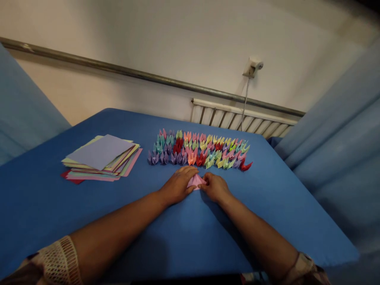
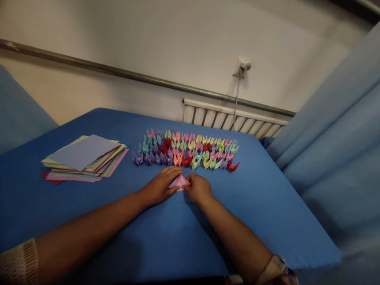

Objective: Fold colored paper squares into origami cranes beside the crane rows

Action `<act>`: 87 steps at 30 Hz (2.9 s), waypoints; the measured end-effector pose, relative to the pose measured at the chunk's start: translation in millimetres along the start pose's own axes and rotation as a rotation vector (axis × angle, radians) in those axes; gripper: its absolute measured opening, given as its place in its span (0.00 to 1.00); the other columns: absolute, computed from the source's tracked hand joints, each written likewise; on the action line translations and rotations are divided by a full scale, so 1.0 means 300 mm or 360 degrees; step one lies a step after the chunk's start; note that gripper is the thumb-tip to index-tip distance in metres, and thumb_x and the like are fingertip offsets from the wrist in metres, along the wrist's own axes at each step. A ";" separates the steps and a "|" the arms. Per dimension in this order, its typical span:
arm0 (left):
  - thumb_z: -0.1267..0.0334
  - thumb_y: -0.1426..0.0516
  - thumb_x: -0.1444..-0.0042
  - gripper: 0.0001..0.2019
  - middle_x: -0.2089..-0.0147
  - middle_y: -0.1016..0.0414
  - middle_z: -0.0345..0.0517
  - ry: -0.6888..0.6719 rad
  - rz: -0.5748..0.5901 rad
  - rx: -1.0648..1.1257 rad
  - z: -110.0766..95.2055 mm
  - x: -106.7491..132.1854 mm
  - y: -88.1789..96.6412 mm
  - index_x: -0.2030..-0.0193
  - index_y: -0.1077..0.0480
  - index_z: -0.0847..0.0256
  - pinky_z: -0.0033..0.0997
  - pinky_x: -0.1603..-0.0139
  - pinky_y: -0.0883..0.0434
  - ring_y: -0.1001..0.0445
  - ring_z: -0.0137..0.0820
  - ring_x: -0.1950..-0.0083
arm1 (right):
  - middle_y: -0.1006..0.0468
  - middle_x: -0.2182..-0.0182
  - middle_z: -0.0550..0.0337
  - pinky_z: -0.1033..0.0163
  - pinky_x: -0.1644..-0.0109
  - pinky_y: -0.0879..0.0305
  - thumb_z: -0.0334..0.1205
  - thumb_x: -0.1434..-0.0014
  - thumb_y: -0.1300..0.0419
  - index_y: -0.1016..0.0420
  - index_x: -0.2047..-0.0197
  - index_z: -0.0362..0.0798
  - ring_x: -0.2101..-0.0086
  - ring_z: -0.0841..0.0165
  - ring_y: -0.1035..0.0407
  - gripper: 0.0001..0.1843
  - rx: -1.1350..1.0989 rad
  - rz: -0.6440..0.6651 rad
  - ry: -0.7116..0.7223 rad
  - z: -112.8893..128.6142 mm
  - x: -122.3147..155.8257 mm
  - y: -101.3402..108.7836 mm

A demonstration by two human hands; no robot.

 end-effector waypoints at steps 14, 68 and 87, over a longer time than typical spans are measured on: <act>0.63 0.43 0.41 0.11 0.56 0.25 0.47 0.0092 -0.0046 0.0045 -0.118 -0.004 0.076 0.52 0.31 0.60 0.37 0.51 0.34 0.29 0.36 0.54 | 0.24 0.69 0.59 0.62 0.58 0.38 0.38 0.40 0.44 0.26 0.65 0.50 0.64 0.66 0.31 0.06 -0.0574 -0.0258 0.0814 0.018 0.045 0.046; 0.54 0.41 0.49 0.14 0.76 0.31 0.39 0.1001 0.0039 0.1582 -0.048 -0.023 -0.007 0.70 0.27 0.66 0.27 0.70 0.38 0.35 0.26 0.74 | 0.35 0.80 0.68 0.67 0.72 0.46 0.50 0.51 0.35 0.31 0.74 0.47 0.78 0.74 0.44 0.16 -0.1971 -0.0150 -0.0024 -0.027 0.000 -0.022; 0.54 0.39 0.52 0.14 0.77 0.34 0.35 0.0973 0.0223 0.1548 -0.049 -0.023 -0.015 0.68 0.28 0.65 0.25 0.73 0.39 0.38 0.24 0.77 | 0.43 0.84 0.70 0.67 0.76 0.53 0.56 0.46 0.40 0.39 0.81 0.48 0.80 0.75 0.50 0.24 -0.1755 -0.0120 -0.0051 -0.018 -0.007 -0.029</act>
Point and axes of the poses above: each hand's wrist, its own x-axis away from the middle knuckle, its own y-axis out of the back of the hand, z = x × y, the point moved 2 cm from there along -x, towards the middle knuckle
